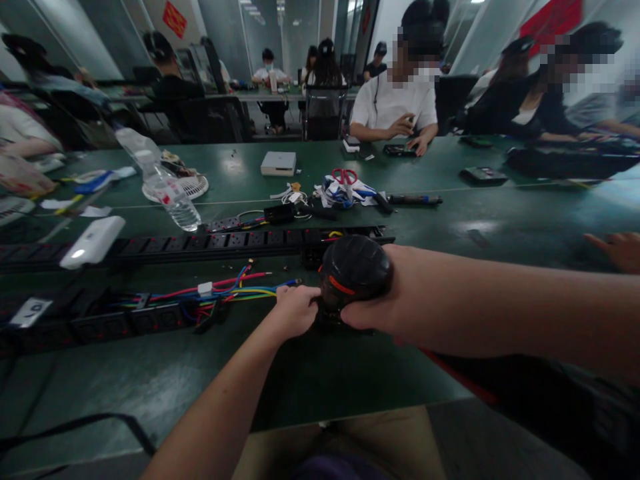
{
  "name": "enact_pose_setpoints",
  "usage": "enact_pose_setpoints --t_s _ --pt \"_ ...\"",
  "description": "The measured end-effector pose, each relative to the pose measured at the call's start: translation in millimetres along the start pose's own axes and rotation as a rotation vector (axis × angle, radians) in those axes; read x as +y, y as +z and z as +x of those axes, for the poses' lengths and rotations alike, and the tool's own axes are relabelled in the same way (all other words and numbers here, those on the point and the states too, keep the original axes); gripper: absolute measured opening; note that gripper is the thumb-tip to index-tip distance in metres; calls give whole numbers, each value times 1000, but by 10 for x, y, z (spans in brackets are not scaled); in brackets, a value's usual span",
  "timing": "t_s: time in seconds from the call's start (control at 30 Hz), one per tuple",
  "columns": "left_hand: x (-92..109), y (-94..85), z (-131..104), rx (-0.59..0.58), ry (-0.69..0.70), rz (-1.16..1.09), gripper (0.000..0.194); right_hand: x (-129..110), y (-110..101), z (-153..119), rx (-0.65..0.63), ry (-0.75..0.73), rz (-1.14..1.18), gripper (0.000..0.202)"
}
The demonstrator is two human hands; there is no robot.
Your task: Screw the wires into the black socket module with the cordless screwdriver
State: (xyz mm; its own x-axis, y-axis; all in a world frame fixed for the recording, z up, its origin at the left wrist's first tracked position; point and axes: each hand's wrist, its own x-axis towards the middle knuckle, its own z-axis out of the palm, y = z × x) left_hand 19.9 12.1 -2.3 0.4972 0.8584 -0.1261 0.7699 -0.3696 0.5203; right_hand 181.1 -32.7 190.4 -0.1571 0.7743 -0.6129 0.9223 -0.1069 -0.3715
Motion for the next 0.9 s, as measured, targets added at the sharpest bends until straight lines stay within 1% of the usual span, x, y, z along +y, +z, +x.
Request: enact_pose_setpoints --t_s 0.17,0.33,0.47,0.63,0.8,0.9 --pt "-3 18 9 -1 -11 1 41 15 1 7 47 -40 -58 38" --pt "-1 12 3 4 -8 -4 38 11 0 -6 9 -23 -40 46" --pt "21 -15 -3 -18 -29 3 39 -5 -20 -8 2 1 -29 40" --pt "34 -26 -8 -18 -27 -11 40 35 -43 -18 9 19 -31 46" --pt "20 -14 -7 21 -22 -29 38 110 -39 -40 54 22 22 48" --pt "20 -15 -4 49 -36 -70 37 167 -52 -69 101 -15 45 48"
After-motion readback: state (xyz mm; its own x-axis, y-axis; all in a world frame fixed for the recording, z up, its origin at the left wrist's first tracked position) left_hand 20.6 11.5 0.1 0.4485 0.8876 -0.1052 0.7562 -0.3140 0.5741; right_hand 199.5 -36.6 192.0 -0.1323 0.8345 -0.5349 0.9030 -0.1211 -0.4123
